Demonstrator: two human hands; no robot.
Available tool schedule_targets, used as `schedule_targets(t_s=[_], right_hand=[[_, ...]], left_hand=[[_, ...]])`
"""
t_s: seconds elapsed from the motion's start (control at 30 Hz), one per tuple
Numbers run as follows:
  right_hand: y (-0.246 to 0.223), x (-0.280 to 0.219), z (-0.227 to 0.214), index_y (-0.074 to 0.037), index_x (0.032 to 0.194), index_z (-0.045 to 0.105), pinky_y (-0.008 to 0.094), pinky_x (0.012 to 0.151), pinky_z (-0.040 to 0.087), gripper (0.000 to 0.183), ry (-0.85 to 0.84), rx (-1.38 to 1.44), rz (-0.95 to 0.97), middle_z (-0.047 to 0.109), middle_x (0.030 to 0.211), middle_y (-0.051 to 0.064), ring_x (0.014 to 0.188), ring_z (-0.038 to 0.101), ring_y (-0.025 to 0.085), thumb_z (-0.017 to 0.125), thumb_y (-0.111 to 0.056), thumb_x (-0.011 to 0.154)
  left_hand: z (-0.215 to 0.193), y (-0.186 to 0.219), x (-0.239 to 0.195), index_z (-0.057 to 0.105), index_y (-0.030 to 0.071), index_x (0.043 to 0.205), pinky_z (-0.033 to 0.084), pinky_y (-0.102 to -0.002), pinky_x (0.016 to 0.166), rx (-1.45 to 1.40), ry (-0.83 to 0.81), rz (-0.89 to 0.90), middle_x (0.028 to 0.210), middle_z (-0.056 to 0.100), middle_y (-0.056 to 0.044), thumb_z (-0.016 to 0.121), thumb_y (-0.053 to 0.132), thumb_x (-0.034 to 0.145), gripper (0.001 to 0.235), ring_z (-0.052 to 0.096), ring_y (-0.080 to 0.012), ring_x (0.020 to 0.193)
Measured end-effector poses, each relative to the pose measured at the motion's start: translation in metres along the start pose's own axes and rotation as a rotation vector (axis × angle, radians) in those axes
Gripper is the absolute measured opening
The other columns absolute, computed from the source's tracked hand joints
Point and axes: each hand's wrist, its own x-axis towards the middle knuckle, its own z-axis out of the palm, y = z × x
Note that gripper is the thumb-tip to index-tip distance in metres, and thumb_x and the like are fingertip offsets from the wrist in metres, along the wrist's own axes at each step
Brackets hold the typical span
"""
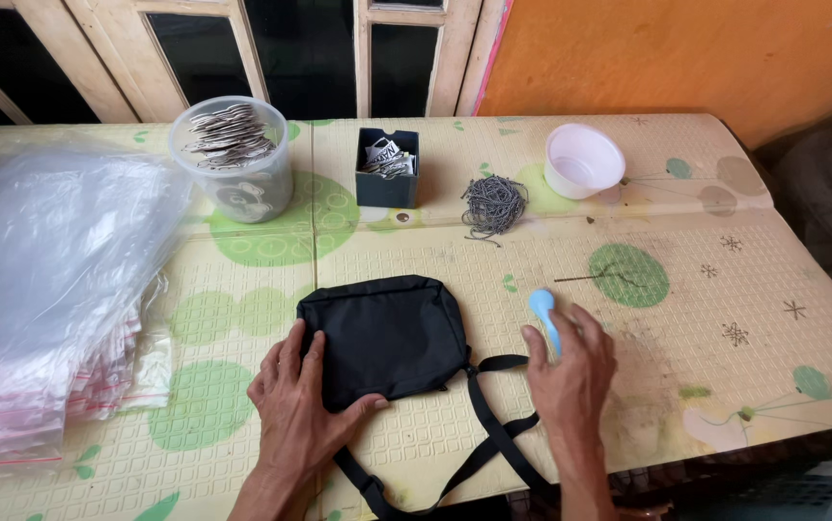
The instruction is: The person cleans a black shoulder bag using a light blue plastic spoon, scrubbing the surface and edges. They then place a white paper label on the bag and smooth it down with the spoon before adjusting the bag's strap.
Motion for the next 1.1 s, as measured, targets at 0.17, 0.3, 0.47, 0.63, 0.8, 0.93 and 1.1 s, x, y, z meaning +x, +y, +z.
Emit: schedule_targets(t_s=[0.17, 0.3, 0.47, 0.63, 0.8, 0.93, 1.1], right_hand=[[0.034, 0.005, -0.006, -0.016, 0.119, 0.072, 0.056, 0.087, 0.049, 0.031, -0.258, -0.189, 0.165, 0.069, 0.127, 0.005, 0.114, 0.06, 0.035, 0.059, -0.038, 0.1], [0.038, 0.007, 0.0, -0.012, 0.146, 0.056, 0.051, 0.076, 0.052, 0.052, -0.201, -0.187, -0.045, 0.066, 0.107, 0.017, 0.096, 0.062, 0.036, 0.065, -0.028, 0.097], [0.026, 0.012, -0.011, -0.002, 0.139, 0.058, 0.041, 0.07, 0.054, 0.036, -0.274, -0.066, 0.13, 0.06, 0.11, 0.015, 0.083, 0.062, 0.027, 0.053, -0.01, 0.104], [0.012, 0.004, -0.033, -0.003, 0.141, 0.062, 0.052, 0.07, 0.05, 0.038, -0.018, 0.094, 0.062, 0.063, 0.112, 0.02, 0.085, 0.064, 0.038, 0.053, -0.016, 0.107], [-0.062, -0.024, -0.045, -0.013, 0.147, 0.054, 0.022, 0.047, 0.055, 0.044, -0.133, 0.533, -0.309, 0.068, 0.105, 0.011, 0.068, 0.061, 0.013, 0.055, -0.012, 0.104], [-0.128, -0.044, -0.025, -0.013, 0.146, 0.058, 0.03, 0.056, 0.048, 0.048, -0.399, 0.649, -0.49, 0.054, 0.089, 0.001, 0.064, 0.052, 0.013, 0.061, -0.002, 0.1], [-0.176, -0.043, 0.013, -0.009, 0.143, 0.06, 0.043, 0.062, 0.051, 0.041, -0.473, 0.537, -0.67, 0.049, 0.085, 0.007, 0.071, 0.059, 0.029, 0.05, -0.007, 0.103]], left_hand=[[0.001, -0.004, 0.002, 0.058, 0.017, 0.142, 0.034, -0.056, 0.103, -0.041, -0.019, 0.007, 0.16, 0.045, -0.009, 0.073, 0.087, 0.058, 0.11, 0.041, -0.0361, 0.141], [0.0, -0.004, 0.002, 0.06, 0.018, 0.139, 0.035, -0.057, 0.101, -0.08, 0.008, 0.029, 0.157, 0.048, -0.01, 0.077, 0.083, 0.057, 0.107, 0.043, -0.0361, 0.139], [-0.003, -0.006, 0.001, 0.063, 0.018, 0.137, 0.037, -0.056, 0.101, -0.138, 0.017, 0.031, 0.155, 0.049, -0.009, 0.079, 0.079, 0.059, 0.1, 0.046, -0.0355, 0.137], [-0.015, -0.001, 0.002, 0.068, 0.016, 0.131, 0.039, -0.058, 0.103, -0.242, 0.028, 0.014, 0.152, 0.052, -0.011, 0.083, 0.075, 0.057, 0.096, 0.049, -0.0368, 0.135], [-0.021, -0.004, -0.001, 0.061, 0.014, 0.137, 0.042, -0.059, 0.096, -0.276, -0.05, 0.057, 0.15, 0.05, -0.011, 0.09, 0.073, 0.051, 0.108, 0.051, -0.0335, 0.134], [-0.021, -0.004, 0.003, 0.035, 0.014, 0.158, 0.039, -0.052, 0.101, -0.228, -0.131, -0.025, 0.153, 0.049, -0.01, 0.082, 0.08, 0.052, 0.133, 0.048, -0.0313, 0.135], [-0.014, -0.013, 0.002, 0.008, 0.008, 0.164, 0.032, -0.046, 0.095, -0.322, -0.141, -0.071, 0.176, 0.01, -0.007, 0.085, 0.047, 0.064, 0.131, 0.051, -0.028, 0.131]])
